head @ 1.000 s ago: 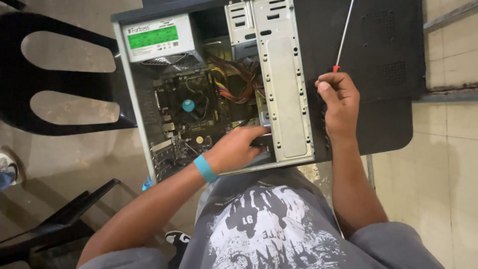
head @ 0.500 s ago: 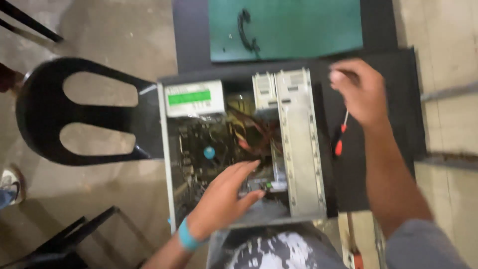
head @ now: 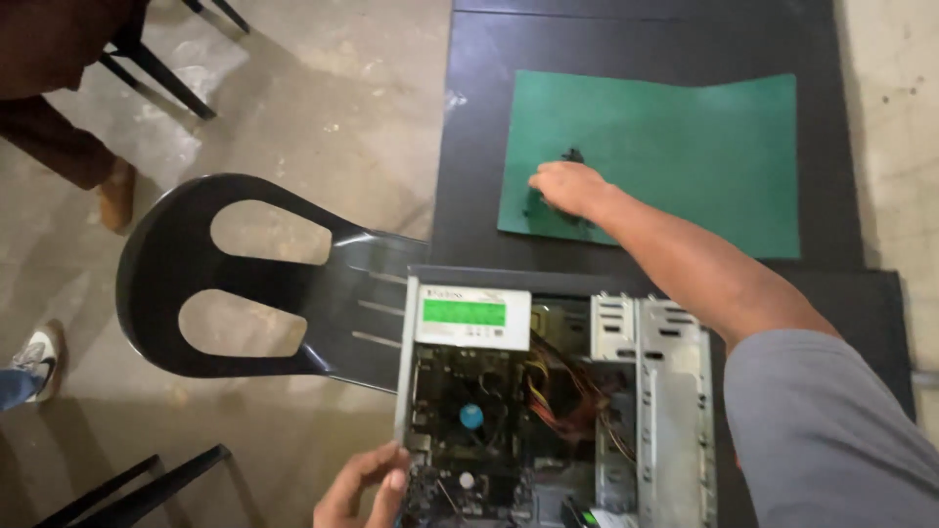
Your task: The person installs a power supply unit into a computer case and secures it with screws using a screwdriver. They then connect power cables to the motherboard and organize the internal wiring.
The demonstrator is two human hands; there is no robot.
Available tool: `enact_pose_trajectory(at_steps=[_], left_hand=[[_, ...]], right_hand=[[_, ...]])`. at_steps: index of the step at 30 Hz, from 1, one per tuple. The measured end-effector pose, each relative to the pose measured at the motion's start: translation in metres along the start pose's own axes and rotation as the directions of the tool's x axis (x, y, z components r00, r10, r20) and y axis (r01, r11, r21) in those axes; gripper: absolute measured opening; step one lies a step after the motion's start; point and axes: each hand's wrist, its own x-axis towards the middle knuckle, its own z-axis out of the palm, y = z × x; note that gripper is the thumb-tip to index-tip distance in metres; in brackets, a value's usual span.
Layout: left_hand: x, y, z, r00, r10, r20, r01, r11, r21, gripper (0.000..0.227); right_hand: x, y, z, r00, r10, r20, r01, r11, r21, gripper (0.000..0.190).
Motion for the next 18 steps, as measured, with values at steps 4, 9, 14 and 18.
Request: enact_pose_trajectory(at_steps=[4, 9, 14, 18], left_hand=[[0.0, -0.005, 0.003, 0.99, -0.128, -0.061, 0.129, 0.991, 0.019, 0.025], [0.003, 0.001, 0.009, 0.953, -0.286, -0.102, 0.266, 0.948, -0.174, 0.028], [0.015, 0.009, 0.012, 0.867, -0.493, -0.064, 0.474, 0.858, -0.198, 0.027], [0.01, -0.007, 0.008, 0.906, -0.423, -0.028, 0.406, 0.886, -0.224, 0.027]], right_hand=[[0.0, -0.022, -0.028, 0.987, 0.122, 0.1, -0.125, 0.992, 0.019, 0.026], [-0.018, -0.044, -0.035, 0.989, -0.03, 0.144, 0.022, 0.998, 0.055, 0.037], [-0.002, -0.05, -0.02, 0.964, -0.16, 0.213, 0.2, 0.963, -0.183, 0.03], [0.004, -0.051, -0.003, 0.943, -0.266, 0.198, 0.316, 0.901, -0.296, 0.021]])
